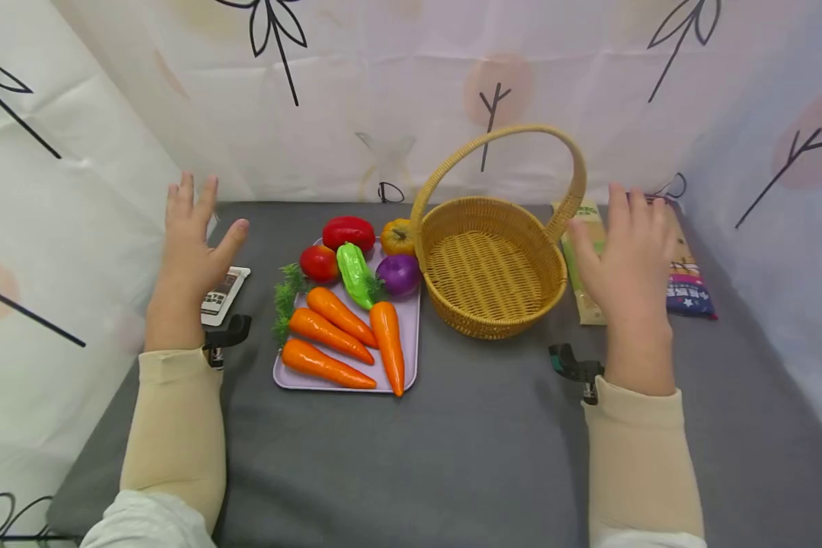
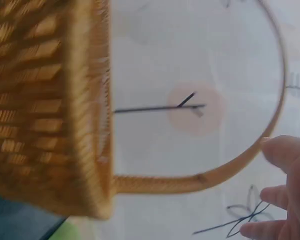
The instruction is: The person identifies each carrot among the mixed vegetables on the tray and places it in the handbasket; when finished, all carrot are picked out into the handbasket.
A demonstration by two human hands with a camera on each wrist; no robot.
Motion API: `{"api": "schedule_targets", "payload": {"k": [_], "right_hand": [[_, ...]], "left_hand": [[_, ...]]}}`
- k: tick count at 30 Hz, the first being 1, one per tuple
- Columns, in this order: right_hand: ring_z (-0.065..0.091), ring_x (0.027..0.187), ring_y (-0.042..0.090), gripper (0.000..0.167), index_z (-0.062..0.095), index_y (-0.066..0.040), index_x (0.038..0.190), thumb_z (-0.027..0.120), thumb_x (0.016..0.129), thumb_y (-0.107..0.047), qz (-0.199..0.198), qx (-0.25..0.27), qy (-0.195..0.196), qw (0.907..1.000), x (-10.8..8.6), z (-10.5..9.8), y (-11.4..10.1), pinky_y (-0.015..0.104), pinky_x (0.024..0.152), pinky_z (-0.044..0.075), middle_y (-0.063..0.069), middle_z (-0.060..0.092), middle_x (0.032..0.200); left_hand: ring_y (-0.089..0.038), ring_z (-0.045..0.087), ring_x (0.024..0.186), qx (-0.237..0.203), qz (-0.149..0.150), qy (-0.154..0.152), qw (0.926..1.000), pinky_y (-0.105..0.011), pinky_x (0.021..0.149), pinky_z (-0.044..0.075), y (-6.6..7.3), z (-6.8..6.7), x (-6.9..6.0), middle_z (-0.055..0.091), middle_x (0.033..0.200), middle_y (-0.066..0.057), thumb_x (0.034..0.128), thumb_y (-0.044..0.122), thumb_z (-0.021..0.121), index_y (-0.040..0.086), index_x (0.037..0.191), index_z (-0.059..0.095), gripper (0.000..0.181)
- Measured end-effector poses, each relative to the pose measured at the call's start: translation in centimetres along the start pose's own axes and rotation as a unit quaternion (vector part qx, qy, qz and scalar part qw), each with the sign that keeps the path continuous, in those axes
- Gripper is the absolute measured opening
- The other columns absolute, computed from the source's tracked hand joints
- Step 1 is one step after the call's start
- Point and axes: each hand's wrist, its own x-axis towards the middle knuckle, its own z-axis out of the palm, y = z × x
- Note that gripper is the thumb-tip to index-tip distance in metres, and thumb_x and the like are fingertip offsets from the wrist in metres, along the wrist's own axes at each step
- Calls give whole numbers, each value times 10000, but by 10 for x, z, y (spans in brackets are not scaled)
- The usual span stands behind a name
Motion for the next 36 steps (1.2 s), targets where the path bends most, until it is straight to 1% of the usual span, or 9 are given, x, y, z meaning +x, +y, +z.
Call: {"api": "schedule_targets", "payload": {"k": [3, 7, 11, 17, 19, 23, 26, 31, 36], "right_hand": [[3, 1558, 385, 765, 117, -116, 1657, 430, 1059, -475, -136, 394, -33, 9991, -5, -9, -9, 653, 1197, -8, 154, 125, 1701], [66, 1565, 321, 754, 125, -150, 1661, 467, 1053, -438, -201, 734, -49, 9971, -15, -20, -21, 606, 1221, 66, 121, 135, 1704], [106, 1559, 329, 731, 174, -138, 1653, 486, 1052, -413, -352, 900, -6, 9953, -23, -25, -33, 586, 1229, 75, 117, 169, 1696], [199, 1538, 305, 683, 290, -132, 1628, 566, 1039, -340, -754, 1370, 114, 9876, -33, -27, -51, 601, 1218, 133, 99, 295, 1656], [235, 1529, 267, 670, 327, -140, 1617, 596, 1029, -316, -886, 1559, 156, 9837, -38, -28, -57, 587, 1218, 159, 81, 344, 1636], [352, 1474, 232, 639, 417, -161, 1582, 658, 994, -237, -1335, 1836, 350, 9733, -46, -29, -69, 555, 1212, 213, 47, 461, 1569], [404, 1440, 239, 644, 446, -181, 1569, 686, 972, -201, -1588, 1921, 437, 9675, -51, -30, -75, 561, 1203, 230, 37, 500, 1541], [419, 1433, 240, 673, 449, -201, 1569, 714, 951, -176, -1843, 1960, 457, 9620, -59, -30, -84, 563, 1193, 254, 38, 515, 1528], [406, 1441, 191, 704, 440, -242, 1573, 731, 940, -136, -1996, 2069, 272, 9574, -63, -27, -90, 512, 1197, 269, 17, 513, 1530]], "left_hand": [[-214, -43, 1565, -375, 199, 246, 9988, -543, 1239, 102, 1, 1, -1, 50, 1718, 0, 1034, 462, 551, 265, 1653, 200, 738], [-201, 103, 1555, -571, 411, 513, 9962, -468, 1246, 135, 2, 1, 0, 201, 1690, -26, 1024, 393, 586, 215, 1641, 267, 718], [-166, 144, 1545, -685, 433, 622, 9948, -419, 1248, 139, 2, 1, 0, 251, 1676, -6, 1016, 371, 596, 185, 1628, 308, 701], [-165, 151, 1548, -771, 372, 643, 9943, -422, 1247, 149, 4, -3, -1, 246, 1679, 0, 1025, 346, 591, 181, 1625, 316, 680], [-183, 168, 1546, -787, 380, 669, 9939, -443, 1243, 166, 4, -4, -1, 252, 1677, -19, 1026, 336, 595, 176, 1619, 332, 668], [-201, 197, 1538, -819, 379, 718, 9933, -477, 1232, 201, 5, -5, -2, 265, 1670, -39, 1027, 329, 599, 165, 1606, 362, 647], [-205, 219, 1531, -810, 397, 728, 9933, -479, 1225, 219, 5, -5, -1, 288, 1659, -50, 1025, 336, 602, 158, 1599, 377, 642], [-238, 261, 1514, -767, 441, 595, 9943, -478, 1216, 242, 3, -2, 1, 330, 1632, -83, 1009, 323, 629, 154, 1593, 390, 653], [-286, 269, 1507, -806, 526, 347, 9948, -519, 1203, 256, 2, 1, -1, 336, 1627, -106, 981, 277, 666, 134, 1579, 416, 663]]}}
